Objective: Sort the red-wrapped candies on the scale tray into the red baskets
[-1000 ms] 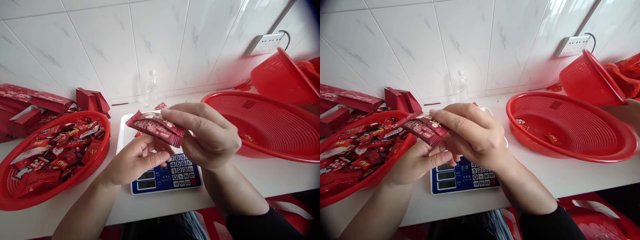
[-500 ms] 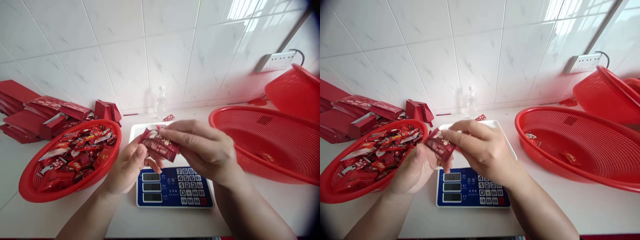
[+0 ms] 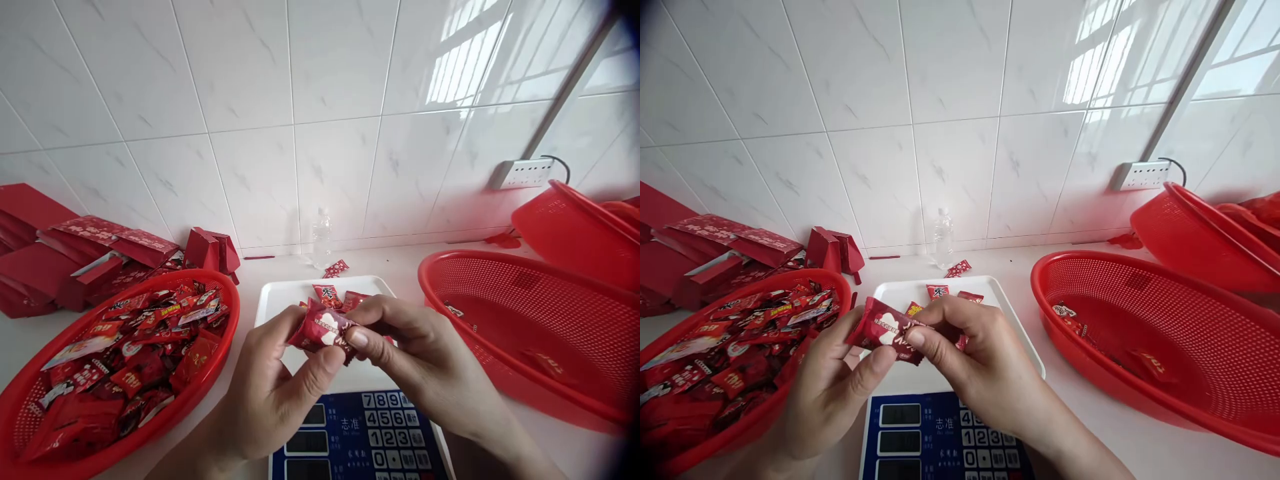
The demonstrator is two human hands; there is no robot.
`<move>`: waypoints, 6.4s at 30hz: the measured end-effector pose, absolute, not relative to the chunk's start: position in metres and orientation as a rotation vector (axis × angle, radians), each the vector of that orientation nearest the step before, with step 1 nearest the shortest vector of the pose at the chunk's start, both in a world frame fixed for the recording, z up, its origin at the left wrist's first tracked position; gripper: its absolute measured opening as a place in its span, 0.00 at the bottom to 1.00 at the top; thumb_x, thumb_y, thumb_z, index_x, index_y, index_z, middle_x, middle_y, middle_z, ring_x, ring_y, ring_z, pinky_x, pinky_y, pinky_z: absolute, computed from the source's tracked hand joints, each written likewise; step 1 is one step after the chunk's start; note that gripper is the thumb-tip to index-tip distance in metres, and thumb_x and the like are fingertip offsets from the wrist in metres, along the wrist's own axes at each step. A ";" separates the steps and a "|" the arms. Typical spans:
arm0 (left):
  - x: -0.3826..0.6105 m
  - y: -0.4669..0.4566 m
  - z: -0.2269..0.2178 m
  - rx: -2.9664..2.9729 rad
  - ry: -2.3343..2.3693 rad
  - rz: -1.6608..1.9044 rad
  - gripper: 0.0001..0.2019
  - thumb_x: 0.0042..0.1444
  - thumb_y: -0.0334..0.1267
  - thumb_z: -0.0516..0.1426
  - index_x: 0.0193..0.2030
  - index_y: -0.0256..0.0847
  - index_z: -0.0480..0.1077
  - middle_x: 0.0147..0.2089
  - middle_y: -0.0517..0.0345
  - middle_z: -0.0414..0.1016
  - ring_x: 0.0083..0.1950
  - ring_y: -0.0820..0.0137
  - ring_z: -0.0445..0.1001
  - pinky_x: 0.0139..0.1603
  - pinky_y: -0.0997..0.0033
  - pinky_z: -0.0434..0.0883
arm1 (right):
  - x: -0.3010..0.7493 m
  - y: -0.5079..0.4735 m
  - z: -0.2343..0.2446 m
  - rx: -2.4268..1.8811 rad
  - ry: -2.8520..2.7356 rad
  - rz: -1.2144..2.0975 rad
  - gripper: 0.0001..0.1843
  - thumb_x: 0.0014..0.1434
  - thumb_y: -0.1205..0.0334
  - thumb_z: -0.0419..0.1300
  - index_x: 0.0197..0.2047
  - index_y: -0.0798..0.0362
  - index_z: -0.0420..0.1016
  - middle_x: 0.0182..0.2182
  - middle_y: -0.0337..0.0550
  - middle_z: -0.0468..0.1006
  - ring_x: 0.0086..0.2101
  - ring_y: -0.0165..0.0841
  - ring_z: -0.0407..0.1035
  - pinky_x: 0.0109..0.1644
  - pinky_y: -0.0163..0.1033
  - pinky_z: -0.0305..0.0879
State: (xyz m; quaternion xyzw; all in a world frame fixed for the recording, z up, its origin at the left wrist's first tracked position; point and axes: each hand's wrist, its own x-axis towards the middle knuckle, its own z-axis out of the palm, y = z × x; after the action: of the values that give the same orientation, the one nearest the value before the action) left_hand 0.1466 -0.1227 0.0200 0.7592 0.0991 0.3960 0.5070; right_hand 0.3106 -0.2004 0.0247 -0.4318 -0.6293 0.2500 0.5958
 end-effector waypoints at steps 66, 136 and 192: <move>0.131 -0.097 0.043 0.911 0.186 0.960 0.11 0.47 0.40 0.70 0.30 0.37 0.75 0.26 0.60 0.77 0.23 0.74 0.74 0.19 0.79 0.73 | 0.341 -0.180 -0.035 -1.835 -2.038 0.155 0.19 0.58 0.69 0.61 0.53 0.48 0.77 0.49 0.47 0.80 0.53 0.45 0.70 0.59 0.55 0.63; 0.123 -0.106 0.038 1.130 0.079 1.040 0.10 0.52 0.44 0.68 0.27 0.41 0.77 0.24 0.63 0.74 0.24 0.77 0.73 0.21 0.82 0.74 | 0.325 -0.126 -0.037 -2.023 -2.002 0.156 0.19 0.66 0.54 0.60 0.56 0.54 0.70 0.52 0.48 0.73 0.47 0.39 0.72 0.50 0.51 0.71; -0.015 0.025 -0.016 2.577 1.631 -0.154 0.46 0.42 0.40 0.65 0.70 0.44 0.57 0.76 0.39 0.42 0.74 0.35 0.44 0.65 0.32 0.50 | 0.377 -0.176 -0.007 -1.908 -1.737 -0.009 0.25 0.60 0.38 0.50 0.49 0.44 0.77 0.33 0.45 0.84 0.31 0.46 0.77 0.32 0.48 0.69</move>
State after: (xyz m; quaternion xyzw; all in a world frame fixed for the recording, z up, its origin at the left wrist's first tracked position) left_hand -0.0147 0.0247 -0.0156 0.8431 0.5336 -0.0506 0.0442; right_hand 0.3767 -0.1756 -0.0070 -0.7105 -0.6468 -0.0032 0.2771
